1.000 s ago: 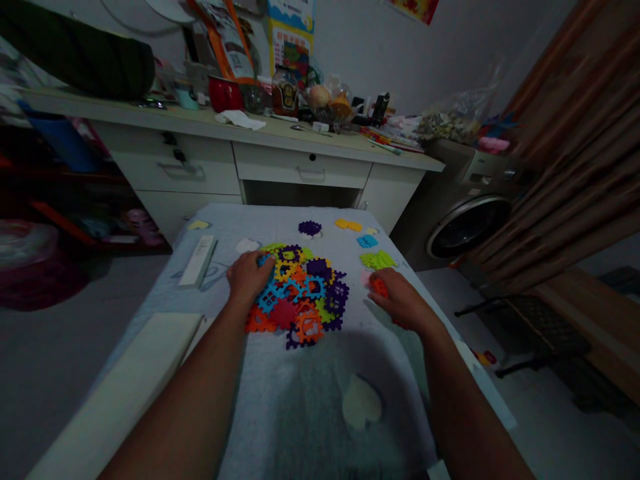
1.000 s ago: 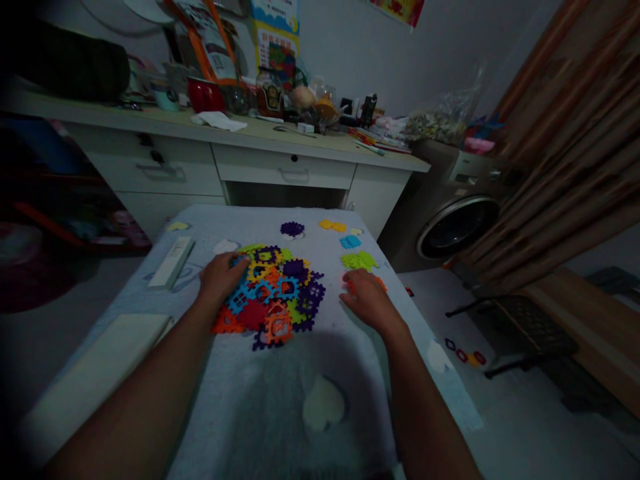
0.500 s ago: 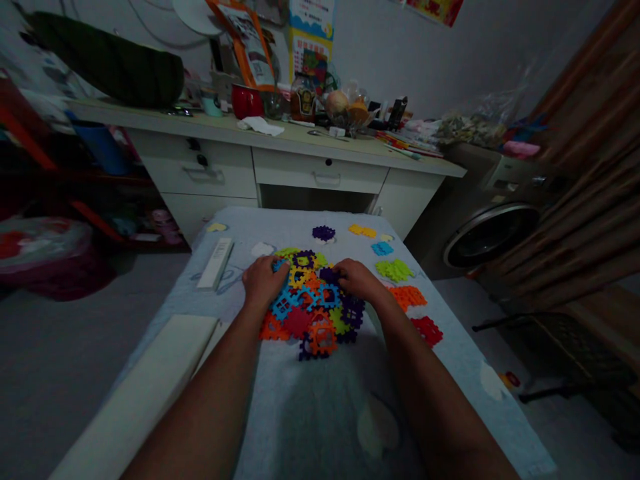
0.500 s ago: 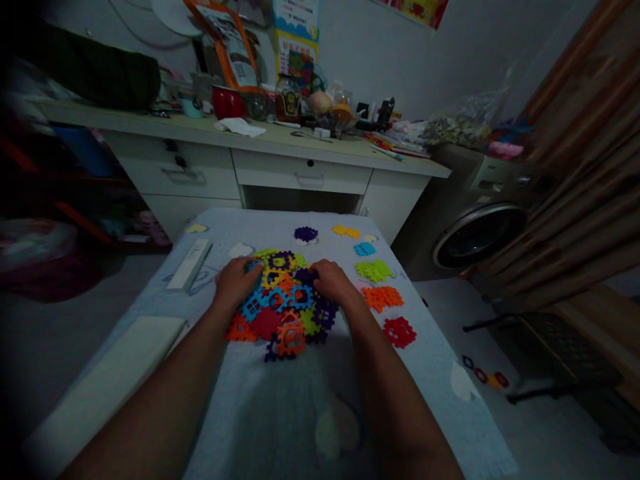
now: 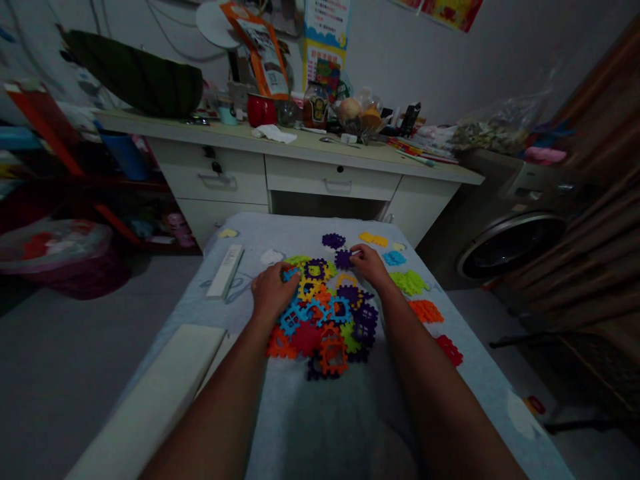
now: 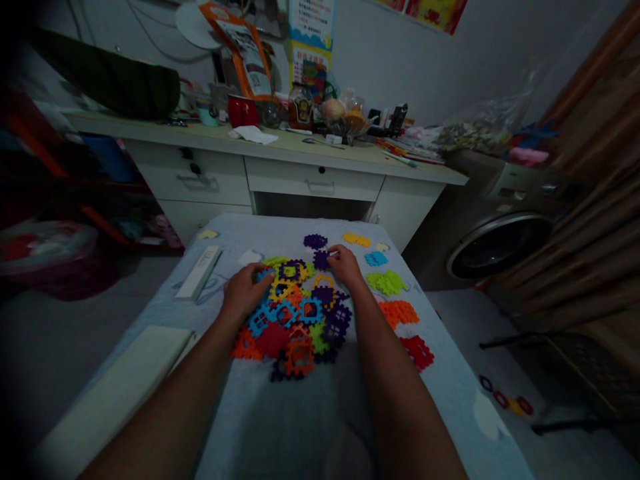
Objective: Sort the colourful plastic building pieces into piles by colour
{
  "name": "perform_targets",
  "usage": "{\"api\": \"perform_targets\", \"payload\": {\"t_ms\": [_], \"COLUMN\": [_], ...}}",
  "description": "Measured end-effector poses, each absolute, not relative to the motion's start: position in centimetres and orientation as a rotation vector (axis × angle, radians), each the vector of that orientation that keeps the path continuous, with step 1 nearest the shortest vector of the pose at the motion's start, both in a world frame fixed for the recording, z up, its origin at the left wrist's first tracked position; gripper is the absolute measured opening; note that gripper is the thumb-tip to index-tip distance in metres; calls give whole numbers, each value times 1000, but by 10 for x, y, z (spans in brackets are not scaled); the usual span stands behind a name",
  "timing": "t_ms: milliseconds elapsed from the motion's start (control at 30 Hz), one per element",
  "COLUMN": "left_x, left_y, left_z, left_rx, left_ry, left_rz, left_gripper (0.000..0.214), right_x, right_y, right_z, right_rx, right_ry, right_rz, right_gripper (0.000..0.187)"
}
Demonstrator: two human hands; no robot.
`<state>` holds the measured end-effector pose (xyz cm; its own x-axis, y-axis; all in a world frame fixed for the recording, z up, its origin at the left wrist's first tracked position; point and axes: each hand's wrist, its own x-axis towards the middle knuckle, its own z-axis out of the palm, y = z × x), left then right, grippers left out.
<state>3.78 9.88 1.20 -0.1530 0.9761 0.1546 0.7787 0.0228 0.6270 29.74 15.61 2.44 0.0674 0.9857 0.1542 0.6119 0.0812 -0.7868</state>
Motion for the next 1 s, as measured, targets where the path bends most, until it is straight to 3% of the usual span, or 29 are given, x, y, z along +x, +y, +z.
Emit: {"api": "perform_targets", "payload": {"t_ms": [300, 767, 1000], "left_x": [31, 31, 33], "left_y": [102, 100, 100], "left_z": [16, 11, 9], "left_rx": [1729, 1923, 1937], "left_ry": [1965, 1969, 1987], "left_rz": [845, 703, 734], "left_gripper": [64, 53, 52], "right_x": [272, 250, 200], "right_y": [212, 212, 202], "right_z": [11, 18, 34], "right_rx": [-1559, -1624, -1246], "right_ry": [-1384, -1630, -2331], "right_rz": [626, 173, 588], "right_gripper": [20, 19, 27]}}
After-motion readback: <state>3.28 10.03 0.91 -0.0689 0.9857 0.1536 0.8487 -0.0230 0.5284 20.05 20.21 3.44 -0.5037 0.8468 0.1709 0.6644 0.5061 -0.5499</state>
